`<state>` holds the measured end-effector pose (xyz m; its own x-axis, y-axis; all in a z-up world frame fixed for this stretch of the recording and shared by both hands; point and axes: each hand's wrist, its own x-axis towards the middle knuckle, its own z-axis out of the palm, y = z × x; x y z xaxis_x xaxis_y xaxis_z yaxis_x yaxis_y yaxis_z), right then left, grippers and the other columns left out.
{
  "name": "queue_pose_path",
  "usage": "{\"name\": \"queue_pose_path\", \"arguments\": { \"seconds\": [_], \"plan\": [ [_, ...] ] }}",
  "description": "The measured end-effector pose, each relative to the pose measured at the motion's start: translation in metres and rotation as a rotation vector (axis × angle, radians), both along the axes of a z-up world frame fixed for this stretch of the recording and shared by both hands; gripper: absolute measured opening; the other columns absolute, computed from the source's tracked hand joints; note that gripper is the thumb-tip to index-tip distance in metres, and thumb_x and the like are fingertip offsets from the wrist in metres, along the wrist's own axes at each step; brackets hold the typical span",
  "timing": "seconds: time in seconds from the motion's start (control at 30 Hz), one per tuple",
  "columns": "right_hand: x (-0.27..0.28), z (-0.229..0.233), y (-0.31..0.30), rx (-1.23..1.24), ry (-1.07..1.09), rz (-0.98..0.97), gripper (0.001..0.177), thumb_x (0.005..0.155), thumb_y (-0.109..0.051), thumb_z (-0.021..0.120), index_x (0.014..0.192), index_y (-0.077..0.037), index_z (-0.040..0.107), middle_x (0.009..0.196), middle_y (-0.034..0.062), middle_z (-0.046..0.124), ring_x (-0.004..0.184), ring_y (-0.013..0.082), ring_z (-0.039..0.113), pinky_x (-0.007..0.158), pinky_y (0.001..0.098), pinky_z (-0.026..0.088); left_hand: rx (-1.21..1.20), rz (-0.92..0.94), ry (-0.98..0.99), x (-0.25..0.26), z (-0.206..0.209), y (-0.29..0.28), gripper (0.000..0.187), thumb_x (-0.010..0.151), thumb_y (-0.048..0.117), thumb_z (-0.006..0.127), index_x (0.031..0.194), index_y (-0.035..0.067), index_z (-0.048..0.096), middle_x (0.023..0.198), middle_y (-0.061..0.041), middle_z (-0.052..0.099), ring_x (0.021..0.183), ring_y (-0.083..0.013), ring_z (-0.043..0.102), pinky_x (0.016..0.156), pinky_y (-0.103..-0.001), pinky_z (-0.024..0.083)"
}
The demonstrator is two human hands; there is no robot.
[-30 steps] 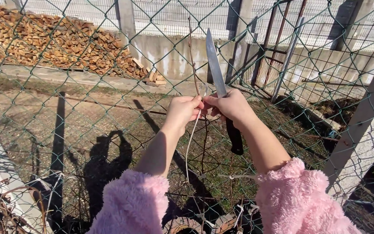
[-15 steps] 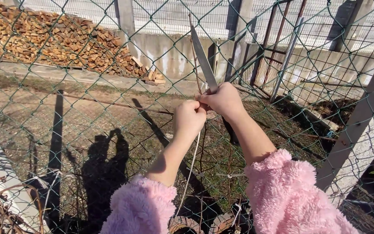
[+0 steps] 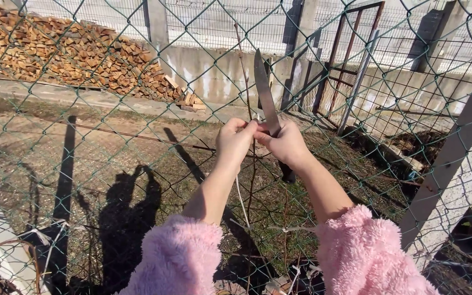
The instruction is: Securing plant vines to a wire mesh fence using strips of material and a knife to cut them.
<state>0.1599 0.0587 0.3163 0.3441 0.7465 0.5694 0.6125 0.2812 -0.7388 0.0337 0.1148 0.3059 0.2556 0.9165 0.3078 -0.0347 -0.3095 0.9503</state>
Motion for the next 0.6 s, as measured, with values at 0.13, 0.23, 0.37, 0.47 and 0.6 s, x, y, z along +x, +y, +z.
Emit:
{"name": "queue_pose_path", "arguments": {
  "seconds": [0.13,0.23,0.37,0.47,0.6],
  "plan": [
    [-0.006,0.006,-0.014,0.052,-0.187,-0.081,0.017,0.080,-0.022,0.086,0.080,-0.007,0.079,0.064,0.0114,0.068,0.064,0.0204,0.060,0.066,0.0309,0.048,0.213,0.164,0.037,0.006,0.002,0.005,0.020,0.084,0.033,0.072,0.080,0.015,0.075,0.063,-0.002,0.071,0.070,-0.0225,0.069,0.067,-0.031,0.049],
    [-0.002,0.004,-0.014,0.071,-0.395,-0.264,0.012,0.080,-0.026,0.085,0.082,-0.015,0.080,0.074,0.0078,0.073,0.066,0.0264,0.068,0.060,0.0385,0.050,0.400,0.286,0.277,0.006,0.010,0.006,0.016,0.087,0.022,0.066,0.084,0.009,0.075,0.070,-0.008,0.072,0.069,-0.0293,0.069,0.060,-0.040,0.051],
    [0.005,-0.003,0.004,0.172,-0.617,-0.455,0.011,0.087,-0.033,0.076,0.086,-0.023,0.081,0.090,-0.0043,0.073,0.072,0.0276,0.068,0.048,0.0449,0.045,0.548,0.361,0.472,0.008,0.015,0.010,0.017,0.085,0.017,0.058,0.080,0.005,0.069,0.074,-0.013,0.071,0.068,-0.0350,0.069,0.055,-0.047,0.053],
    [-0.009,0.000,0.002,0.157,-0.502,-0.442,0.007,0.084,-0.024,0.079,0.085,-0.018,0.082,0.089,-0.0052,0.070,0.071,0.0248,0.068,0.055,0.0441,0.049,0.341,0.266,0.378,0.006,0.015,0.010,0.023,0.087,0.024,0.061,0.068,0.012,0.061,0.064,-0.007,0.066,0.062,-0.0308,0.061,0.053,-0.044,0.044],
    [-0.021,0.000,-0.004,0.076,-0.212,-0.448,0.013,0.081,-0.026,0.084,0.092,-0.020,0.082,0.084,0.0008,0.080,0.076,0.0214,0.074,0.063,0.0373,0.055,0.133,0.155,0.236,0.000,0.021,-0.006,0.022,0.091,0.030,0.066,0.075,0.017,0.072,0.063,0.002,0.065,0.061,-0.0161,0.053,0.055,-0.034,0.035]
  ]
}}
